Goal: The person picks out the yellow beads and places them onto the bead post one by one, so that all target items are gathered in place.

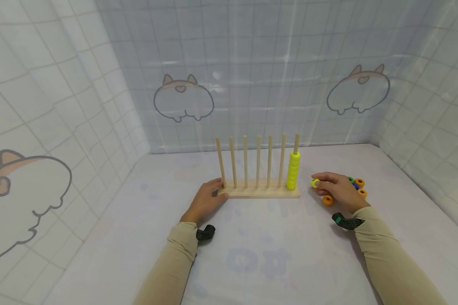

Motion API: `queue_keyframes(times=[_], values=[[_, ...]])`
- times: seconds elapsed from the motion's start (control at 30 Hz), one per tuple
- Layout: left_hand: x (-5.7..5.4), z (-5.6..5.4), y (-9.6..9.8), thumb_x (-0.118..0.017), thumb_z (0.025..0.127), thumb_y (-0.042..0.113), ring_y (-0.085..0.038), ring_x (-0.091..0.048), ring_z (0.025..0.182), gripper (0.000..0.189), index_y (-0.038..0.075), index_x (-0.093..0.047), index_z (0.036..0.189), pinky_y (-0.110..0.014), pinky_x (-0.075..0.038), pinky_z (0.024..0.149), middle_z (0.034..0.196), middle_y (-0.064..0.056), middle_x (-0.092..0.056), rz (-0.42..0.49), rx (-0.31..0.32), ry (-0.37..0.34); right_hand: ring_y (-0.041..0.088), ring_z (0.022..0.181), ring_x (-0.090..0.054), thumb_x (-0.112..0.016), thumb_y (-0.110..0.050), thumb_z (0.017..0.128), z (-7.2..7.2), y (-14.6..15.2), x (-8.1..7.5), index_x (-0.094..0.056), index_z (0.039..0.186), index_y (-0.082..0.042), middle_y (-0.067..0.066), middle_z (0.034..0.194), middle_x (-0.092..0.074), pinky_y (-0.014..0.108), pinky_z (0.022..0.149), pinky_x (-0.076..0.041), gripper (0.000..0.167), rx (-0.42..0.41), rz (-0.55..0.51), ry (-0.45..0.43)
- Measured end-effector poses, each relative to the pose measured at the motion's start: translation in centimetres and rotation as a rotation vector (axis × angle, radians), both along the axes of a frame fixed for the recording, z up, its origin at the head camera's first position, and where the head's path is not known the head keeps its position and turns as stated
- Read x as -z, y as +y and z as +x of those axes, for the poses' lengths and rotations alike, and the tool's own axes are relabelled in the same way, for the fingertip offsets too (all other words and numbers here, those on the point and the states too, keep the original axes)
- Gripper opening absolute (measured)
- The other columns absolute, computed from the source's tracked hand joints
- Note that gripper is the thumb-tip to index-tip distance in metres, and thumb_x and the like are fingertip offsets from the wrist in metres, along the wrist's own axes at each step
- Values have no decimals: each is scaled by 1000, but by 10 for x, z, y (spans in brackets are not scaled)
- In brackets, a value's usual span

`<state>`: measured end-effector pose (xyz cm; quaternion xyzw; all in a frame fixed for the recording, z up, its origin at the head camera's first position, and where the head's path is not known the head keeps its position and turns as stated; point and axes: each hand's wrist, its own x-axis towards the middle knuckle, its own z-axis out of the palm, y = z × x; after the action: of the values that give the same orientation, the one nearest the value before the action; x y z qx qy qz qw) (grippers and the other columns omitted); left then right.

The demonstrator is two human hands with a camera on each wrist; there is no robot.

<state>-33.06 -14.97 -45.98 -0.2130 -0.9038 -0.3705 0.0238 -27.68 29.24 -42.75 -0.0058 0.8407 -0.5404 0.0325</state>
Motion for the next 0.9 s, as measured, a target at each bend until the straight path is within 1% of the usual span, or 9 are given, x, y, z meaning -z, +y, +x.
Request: queue_keyframes(times=[0.13, 0.33, 0.6, 0.83, 0.9], values=[[0, -1, 0, -66, 96, 27, -35, -35, 143, 56, 0, -54, 143, -49, -26, 118, 153, -11, -45, -5, -1, 8, 21, 101, -66, -61, -36, 100, -1, 1, 0, -55, 140, -4, 19, 137, -56, 24, 82, -57, 52, 3, -6, 2], [1, -1, 0, -66, 96, 29, -35, -35, 143, 56, 0, -54, 143, -50, -26, 118, 153, -10, -45, -4, -5, 6, 23, 102, -65, -64, -38, 99, -1, 0, 1, -54, 139, -2, 18, 135, -56, 26, 83, -57, 55, 2, -53, -16], [1, 0, 1, -67, 96, 27, -34, -36, 143, 55, -1, -55, 141, -48, -26, 118, 153, -11, -46, 4, 4, 14, 24, 104, -65, -61, -29, 101, -2, -1, 3, -52, 139, 1, 21, 135, -54, 26, 84, -57, 49, -19, -64, 4], [0, 2, 1, -66, 96, 28, -34, -35, 143, 55, -1, -55, 142, -49, -27, 118, 153, -10, -45, -5, -4, 9, 29, 108, -64, -63, -36, 99, -4, -3, 3, -53, 139, -6, 16, 137, -55, 28, 86, -57, 51, -12, -55, -20], [0, 2, 1, -66, 96, 28, -34, -35, 143, 55, -1, -55, 142, -49, -27, 118, 153, -10, -45, -4, -7, 4, 30, 111, -64, -62, -35, 100, -4, -4, 1, -52, 141, -5, 16, 137, -55, 28, 87, -57, 52, -21, -70, -14]])
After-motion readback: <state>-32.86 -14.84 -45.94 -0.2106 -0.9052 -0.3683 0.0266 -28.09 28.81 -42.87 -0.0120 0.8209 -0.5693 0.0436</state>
